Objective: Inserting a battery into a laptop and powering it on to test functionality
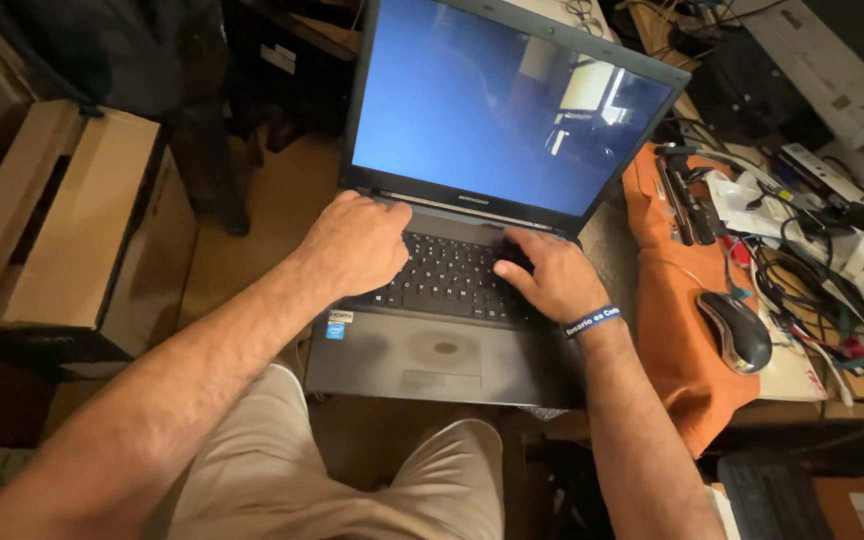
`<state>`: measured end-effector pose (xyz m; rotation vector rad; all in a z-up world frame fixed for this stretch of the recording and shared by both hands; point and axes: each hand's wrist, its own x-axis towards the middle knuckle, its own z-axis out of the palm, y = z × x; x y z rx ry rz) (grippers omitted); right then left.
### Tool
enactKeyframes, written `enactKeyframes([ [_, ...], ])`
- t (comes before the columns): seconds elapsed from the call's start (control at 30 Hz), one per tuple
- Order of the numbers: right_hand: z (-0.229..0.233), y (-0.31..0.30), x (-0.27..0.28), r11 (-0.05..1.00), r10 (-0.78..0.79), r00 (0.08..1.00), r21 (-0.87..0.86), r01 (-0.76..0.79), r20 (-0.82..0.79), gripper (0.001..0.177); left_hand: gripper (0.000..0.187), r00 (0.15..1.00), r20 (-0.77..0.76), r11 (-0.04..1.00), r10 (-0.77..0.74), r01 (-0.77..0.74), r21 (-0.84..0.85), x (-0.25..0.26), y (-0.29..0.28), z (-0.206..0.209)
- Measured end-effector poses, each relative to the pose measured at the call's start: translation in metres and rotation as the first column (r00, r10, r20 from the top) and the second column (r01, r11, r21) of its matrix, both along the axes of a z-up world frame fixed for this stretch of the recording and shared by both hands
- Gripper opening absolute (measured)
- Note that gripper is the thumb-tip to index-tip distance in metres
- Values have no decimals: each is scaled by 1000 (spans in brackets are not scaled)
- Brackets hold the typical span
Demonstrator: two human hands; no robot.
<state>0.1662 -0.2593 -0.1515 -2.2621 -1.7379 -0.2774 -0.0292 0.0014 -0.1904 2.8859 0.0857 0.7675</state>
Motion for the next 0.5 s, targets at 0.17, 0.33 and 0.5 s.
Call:
enactKeyframes([
  [0.17, 0, 3, -1, 1000, 12, 1000, 24, -13, 17, 51, 31, 999, -44, 1000, 16, -16, -4, -2, -3, 0],
  [0.33, 1, 8, -5, 997, -53, 993, -49, 59, 102, 52, 34, 992, -106, 998, 70, -70, 5, -1, -11, 4],
  [0.5, -2, 9, -4, 998, -52, 992, -37, 57, 116, 51, 35, 989, -111, 995, 94, -96, -6, -2, -12, 6],
])
